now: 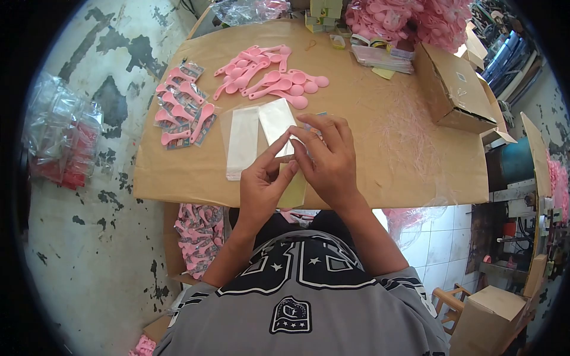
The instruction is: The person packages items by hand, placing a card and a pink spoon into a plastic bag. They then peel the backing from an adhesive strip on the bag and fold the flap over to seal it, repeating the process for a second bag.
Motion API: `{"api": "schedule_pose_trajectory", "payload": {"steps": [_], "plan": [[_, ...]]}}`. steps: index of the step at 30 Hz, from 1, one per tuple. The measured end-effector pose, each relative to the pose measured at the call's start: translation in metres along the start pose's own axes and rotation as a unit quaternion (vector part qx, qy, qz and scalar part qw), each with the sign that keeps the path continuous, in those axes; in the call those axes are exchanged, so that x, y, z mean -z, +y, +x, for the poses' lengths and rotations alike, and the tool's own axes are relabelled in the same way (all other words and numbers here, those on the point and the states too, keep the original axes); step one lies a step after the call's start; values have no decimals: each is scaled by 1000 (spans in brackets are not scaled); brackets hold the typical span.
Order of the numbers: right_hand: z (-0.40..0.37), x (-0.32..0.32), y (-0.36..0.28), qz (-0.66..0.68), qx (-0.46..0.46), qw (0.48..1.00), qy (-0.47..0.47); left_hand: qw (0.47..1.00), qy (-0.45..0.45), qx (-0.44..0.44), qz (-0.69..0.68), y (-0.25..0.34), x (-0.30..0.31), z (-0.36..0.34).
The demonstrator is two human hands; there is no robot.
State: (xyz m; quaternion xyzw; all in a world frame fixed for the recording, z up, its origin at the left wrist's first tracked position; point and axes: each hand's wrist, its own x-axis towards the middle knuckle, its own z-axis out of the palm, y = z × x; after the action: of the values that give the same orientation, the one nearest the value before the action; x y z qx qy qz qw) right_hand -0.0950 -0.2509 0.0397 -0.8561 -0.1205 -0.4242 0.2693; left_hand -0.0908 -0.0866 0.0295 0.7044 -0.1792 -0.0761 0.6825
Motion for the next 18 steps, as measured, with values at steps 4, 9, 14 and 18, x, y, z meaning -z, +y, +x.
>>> {"api": "schedule_pose_trajectory", "payload": {"steps": [4, 9, 14, 18], "plan": [[-1, 0, 4, 2, 14, 1000, 8, 998, -10, -12, 56, 3, 2, 2], [-2, 5, 10, 9, 20, 1000, 0, 997, -36, -11, 70, 10, 4, 3], [-3, 7, 13, -12, 22, 1000, -2, 992, -67, -7, 102, 17, 2, 1], [0, 11, 17, 96, -95, 991, 22, 995, -68, -18, 78, 15, 0, 0]]}}
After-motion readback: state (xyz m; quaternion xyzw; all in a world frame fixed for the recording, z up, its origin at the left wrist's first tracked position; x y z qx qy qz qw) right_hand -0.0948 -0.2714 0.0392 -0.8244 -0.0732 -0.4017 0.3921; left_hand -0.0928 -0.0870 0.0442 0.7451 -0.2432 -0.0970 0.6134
